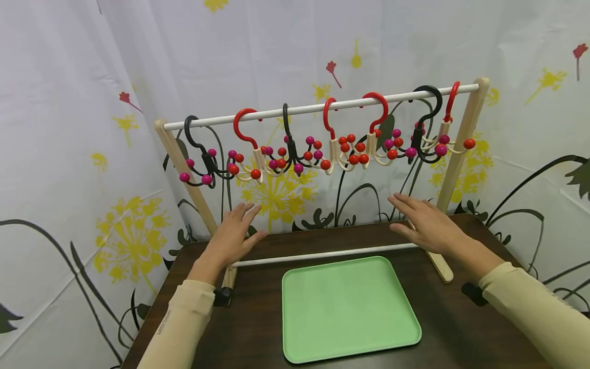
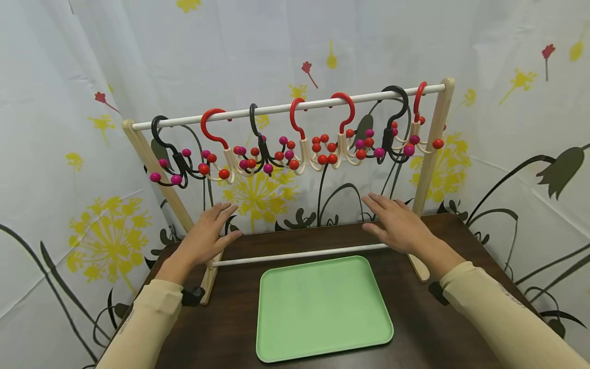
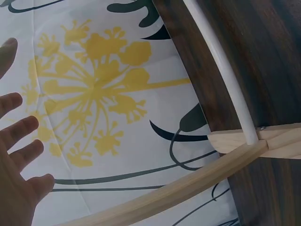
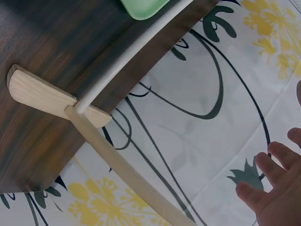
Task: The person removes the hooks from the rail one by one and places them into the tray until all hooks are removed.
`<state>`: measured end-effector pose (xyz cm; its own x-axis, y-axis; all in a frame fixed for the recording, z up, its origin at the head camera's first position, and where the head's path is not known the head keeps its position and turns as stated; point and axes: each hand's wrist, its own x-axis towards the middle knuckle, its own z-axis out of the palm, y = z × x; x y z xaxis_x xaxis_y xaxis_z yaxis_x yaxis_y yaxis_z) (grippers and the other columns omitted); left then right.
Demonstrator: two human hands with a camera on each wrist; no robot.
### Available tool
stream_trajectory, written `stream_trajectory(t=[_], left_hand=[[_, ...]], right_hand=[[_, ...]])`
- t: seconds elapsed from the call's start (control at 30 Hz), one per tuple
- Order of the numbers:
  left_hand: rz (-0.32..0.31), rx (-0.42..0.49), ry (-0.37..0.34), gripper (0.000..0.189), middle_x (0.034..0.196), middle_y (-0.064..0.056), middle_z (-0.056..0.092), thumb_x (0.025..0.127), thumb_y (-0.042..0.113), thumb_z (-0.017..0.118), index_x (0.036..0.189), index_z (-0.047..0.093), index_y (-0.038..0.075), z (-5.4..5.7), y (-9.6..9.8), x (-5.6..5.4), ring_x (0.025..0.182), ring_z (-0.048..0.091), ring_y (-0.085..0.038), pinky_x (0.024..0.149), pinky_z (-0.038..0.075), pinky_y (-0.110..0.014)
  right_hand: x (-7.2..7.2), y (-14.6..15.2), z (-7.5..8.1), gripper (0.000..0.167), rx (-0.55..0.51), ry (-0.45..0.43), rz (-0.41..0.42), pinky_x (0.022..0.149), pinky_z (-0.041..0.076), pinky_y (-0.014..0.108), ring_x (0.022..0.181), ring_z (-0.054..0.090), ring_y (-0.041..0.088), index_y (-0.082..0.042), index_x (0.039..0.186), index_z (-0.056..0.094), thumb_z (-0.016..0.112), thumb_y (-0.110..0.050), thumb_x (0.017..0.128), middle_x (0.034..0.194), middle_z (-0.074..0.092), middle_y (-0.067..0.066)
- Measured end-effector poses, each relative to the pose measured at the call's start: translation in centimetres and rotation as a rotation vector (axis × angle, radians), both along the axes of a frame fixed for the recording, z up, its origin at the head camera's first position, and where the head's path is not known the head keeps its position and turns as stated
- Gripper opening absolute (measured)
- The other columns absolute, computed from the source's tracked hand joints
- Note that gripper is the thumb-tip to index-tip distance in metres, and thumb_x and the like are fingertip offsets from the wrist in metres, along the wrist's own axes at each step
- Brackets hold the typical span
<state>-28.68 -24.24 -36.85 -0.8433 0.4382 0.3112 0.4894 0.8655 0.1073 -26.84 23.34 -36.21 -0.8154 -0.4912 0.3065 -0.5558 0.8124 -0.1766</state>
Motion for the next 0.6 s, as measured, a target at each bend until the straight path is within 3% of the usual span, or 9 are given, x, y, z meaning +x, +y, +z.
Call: stream_trajectory(t=[0.1, 0.2, 0.3, 0.37, 0.5, 0.6], left_hand=[[-0.013, 0.012, 0.013, 0.070, 0.153, -0.018, 0.033, 0.096, 0.044, 0.058, 0.153, 0.034, 0.010, -0.2, -0.3, 0.3, 0.144, 0.022, -0.039, 0.112, 0.017, -0.059], [0.004, 0.051, 0.080, 0.066, 0.150, -0.016, 0.039, 0.095, 0.042, 0.061, 0.149, 0.040, 0.011, -0.6, -0.6, 0.8, 0.138, 0.033, -0.039, 0.104, 0.033, -0.058], [0.065, 0.156, 0.248, 0.052, 0.137, -0.013, 0.051, 0.094, 0.035, 0.064, 0.139, 0.054, 0.012, -1.2, -1.0, 1.3, 0.123, 0.050, -0.036, 0.080, 0.050, -0.056], [0.124, 0.268, 0.398, 0.040, 0.124, -0.012, 0.059, 0.092, 0.028, 0.066, 0.129, 0.062, 0.012, -1.6, -1.3, 1.4, 0.108, 0.060, -0.035, 0.065, 0.051, -0.054], [0.228, 0.525, 0.645, 0.026, 0.103, -0.016, 0.061, 0.086, 0.011, 0.066, 0.111, 0.068, 0.005, -2.5, -2.1, 1.4, 0.091, 0.061, -0.036, 0.064, 0.049, -0.052], [0.305, 0.680, 0.727, 0.029, 0.102, -0.019, 0.055, 0.082, 0.003, 0.065, 0.111, 0.065, 0.001, -3.0, -2.8, 1.2, 0.093, 0.056, -0.035, 0.068, 0.049, -0.048]], right_hand=[[0.5, -0.1, 0.4, 0.065, -0.010, 0.026, 0.006, 0.106, 0.027, 0.062, 0.134, 0.039, 0.043, -0.008, 0.152, 0.036, 0.057, -0.038, 0.099, 0.151, 0.038, 0.020], [1.3, 0.0, 1.0, 0.058, -0.043, 0.099, 0.013, 0.098, 0.038, 0.060, 0.122, 0.052, 0.042, -0.009, 0.146, 0.046, 0.061, -0.035, 0.097, 0.140, 0.051, 0.018], [1.9, 0.2, 2.0, 0.048, -0.113, 0.231, 0.026, 0.082, 0.049, 0.053, 0.102, 0.064, 0.034, -0.009, 0.136, 0.058, 0.069, -0.025, 0.092, 0.123, 0.064, 0.014], [2.2, 0.5, 2.8, 0.041, -0.178, 0.340, 0.036, 0.071, 0.052, 0.047, 0.086, 0.067, 0.027, -0.008, 0.126, 0.065, 0.073, -0.017, 0.087, 0.112, 0.069, 0.011], [2.3, 1.3, 5.1, 0.027, -0.319, 0.556, 0.025, 0.060, 0.046, 0.031, 0.070, 0.064, 0.018, -0.006, 0.109, 0.073, 0.074, -0.008, 0.082, 0.099, 0.073, 0.007], [2.2, 1.8, 7.0, 0.019, -0.425, 0.673, -0.013, 0.061, 0.038, 0.019, 0.070, 0.062, 0.015, -0.004, 0.102, 0.075, 0.071, -0.008, 0.084, 0.092, 0.073, 0.008]])
